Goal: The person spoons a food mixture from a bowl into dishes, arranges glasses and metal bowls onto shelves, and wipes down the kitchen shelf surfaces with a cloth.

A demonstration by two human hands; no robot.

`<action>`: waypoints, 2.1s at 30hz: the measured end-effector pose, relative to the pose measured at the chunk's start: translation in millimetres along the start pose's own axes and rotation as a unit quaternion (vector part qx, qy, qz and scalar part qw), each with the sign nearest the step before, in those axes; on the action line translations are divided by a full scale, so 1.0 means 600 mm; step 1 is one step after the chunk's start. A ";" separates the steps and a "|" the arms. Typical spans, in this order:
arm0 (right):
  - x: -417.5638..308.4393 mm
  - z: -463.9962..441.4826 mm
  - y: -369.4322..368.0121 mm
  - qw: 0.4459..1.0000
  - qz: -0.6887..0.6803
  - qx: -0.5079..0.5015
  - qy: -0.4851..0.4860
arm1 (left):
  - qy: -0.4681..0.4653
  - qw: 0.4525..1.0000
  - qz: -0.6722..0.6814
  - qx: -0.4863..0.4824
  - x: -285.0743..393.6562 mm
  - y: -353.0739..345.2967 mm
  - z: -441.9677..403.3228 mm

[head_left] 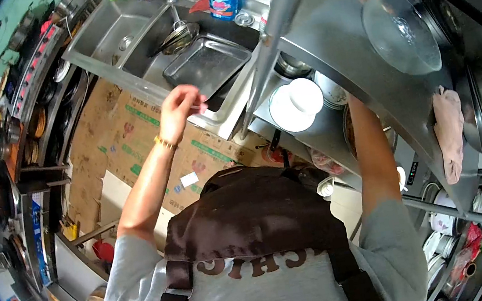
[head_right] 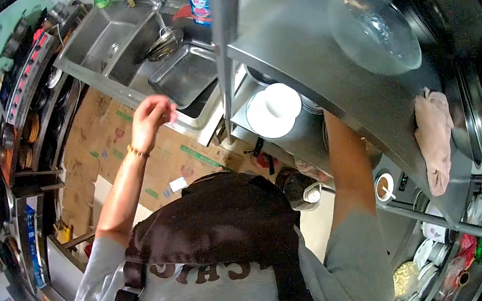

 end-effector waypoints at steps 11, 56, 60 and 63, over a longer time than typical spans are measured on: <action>-0.039 0.223 0.133 0.995 0.044 -0.011 -0.086 | 0.227 0.961 -0.031 -0.155 -0.193 -0.154 -0.338; -0.429 0.231 0.349 0.985 0.175 -0.008 -0.012 | 0.212 0.901 -0.312 -0.216 -0.253 -0.243 -0.424; -0.522 0.313 0.258 0.666 0.677 0.144 0.278 | 0.219 0.900 -0.313 -0.213 -0.260 -0.243 -0.425; -0.566 0.231 0.237 0.707 0.544 0.103 0.439 | 0.224 0.904 -0.299 -0.208 -0.259 -0.238 -0.428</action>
Point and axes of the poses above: each hand's wrist, its own z-axis away from the middle knuckle, its own y-axis out of the back of the hand, x = y × z, the point moved 4 cm from there along -z, towards the middle knuckle, and after that the axes turned 1 degree about -x, right-handed, at the moved point
